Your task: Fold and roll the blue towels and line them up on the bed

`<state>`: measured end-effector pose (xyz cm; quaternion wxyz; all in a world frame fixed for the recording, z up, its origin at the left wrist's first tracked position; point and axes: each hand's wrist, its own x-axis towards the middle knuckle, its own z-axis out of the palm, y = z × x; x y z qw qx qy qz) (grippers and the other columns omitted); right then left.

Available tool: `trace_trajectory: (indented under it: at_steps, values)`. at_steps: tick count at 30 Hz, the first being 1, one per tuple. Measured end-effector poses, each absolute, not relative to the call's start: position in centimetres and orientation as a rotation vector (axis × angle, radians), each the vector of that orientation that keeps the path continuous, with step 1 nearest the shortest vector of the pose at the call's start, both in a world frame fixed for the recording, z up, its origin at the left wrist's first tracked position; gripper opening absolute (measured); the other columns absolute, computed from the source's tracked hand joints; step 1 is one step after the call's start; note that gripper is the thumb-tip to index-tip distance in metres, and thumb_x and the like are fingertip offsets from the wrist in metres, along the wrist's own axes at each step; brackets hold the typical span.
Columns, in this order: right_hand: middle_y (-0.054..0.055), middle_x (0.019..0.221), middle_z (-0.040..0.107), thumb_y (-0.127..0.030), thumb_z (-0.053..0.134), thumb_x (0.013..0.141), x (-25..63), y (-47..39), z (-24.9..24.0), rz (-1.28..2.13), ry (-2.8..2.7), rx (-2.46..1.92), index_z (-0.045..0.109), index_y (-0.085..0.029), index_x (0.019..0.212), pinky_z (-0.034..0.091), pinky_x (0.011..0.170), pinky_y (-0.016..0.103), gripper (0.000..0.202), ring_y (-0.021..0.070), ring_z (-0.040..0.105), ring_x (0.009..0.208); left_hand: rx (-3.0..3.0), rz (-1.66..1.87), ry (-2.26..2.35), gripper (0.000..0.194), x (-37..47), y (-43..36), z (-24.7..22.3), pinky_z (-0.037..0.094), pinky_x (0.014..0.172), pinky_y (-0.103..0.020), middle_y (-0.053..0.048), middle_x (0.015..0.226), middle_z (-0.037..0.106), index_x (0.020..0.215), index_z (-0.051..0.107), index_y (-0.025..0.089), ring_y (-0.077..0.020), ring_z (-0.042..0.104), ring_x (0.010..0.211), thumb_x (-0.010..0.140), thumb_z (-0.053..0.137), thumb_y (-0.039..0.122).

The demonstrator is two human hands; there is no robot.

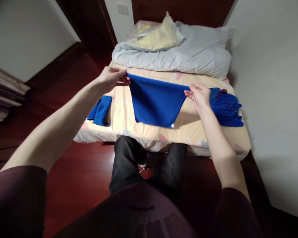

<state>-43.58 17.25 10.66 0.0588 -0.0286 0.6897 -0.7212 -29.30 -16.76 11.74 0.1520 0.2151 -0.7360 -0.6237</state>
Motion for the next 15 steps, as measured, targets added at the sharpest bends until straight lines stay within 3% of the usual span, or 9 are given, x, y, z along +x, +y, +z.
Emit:
trace_trajectory:
  at_steps: [4, 8, 11, 15]
  values:
    - [-0.001, 0.083, 0.076, -0.04, 0.086, 0.096, -44.7, 17.5, 10.2, -2.284, 2.222, -0.485, 0.066, -0.025, 0.096, 0.065, 0.084, 0.03, 0.025, 0.0143, 0.076, 0.08, 0.331, -1.618, -2.1, 0.031, -29.2, -17.7, 12.5, 0.058, 0.086, -0.029, -0.002, 0.088, 0.076, 0.102, 0.063, 0.015, -0.0152, 0.076, 0.092, 0.11, 0.066, 0.045]
    - [0.003, 0.104, 0.081, -0.059, 0.08, 0.096, -42.0, 20.5, 5.5, -2.082, 2.431, -0.603, 0.067, -0.037, 0.105, 0.064, 0.095, 0.046, 0.027, 0.0254, 0.078, 0.1, 0.23, -1.51, -2.136, 0.041, -25.9, -17.3, 8.2, 0.054, 0.073, -0.029, -0.003, 0.087, 0.076, 0.099, 0.066, 0.019, -0.0167, 0.072, 0.083, 0.103, 0.071, 0.06]
    - [0.005, 0.108, 0.08, -0.058, 0.072, 0.098, -38.5, 22.3, -1.8, -1.784, 2.456, -0.367, 0.066, -0.036, 0.108, 0.065, 0.099, 0.052, 0.025, 0.0296, 0.078, 0.106, 0.416, -1.44, -2.267, 0.047, -23.0, -15.7, 1.0, 0.046, 0.067, -0.031, -0.003, 0.066, 0.063, 0.084, 0.068, 0.019, -0.0156, 0.058, 0.067, 0.099, 0.07, 0.064]
    - [0.007, 0.086, 0.077, -0.044, 0.084, 0.088, -33.9, 23.1, -12.6, -1.782, 2.274, -0.059, 0.066, -0.027, 0.09, 0.065, 0.088, 0.044, 0.025, 0.0272, 0.077, 0.086, 0.89, -1.512, -2.396, 0.041, -20.1, -13.0, -10.2, 0.033, 0.062, -0.029, 0.002, 0.058, 0.05, 0.084, 0.076, 0.017, -0.0144, 0.05, 0.065, 0.089, 0.076, 0.058]
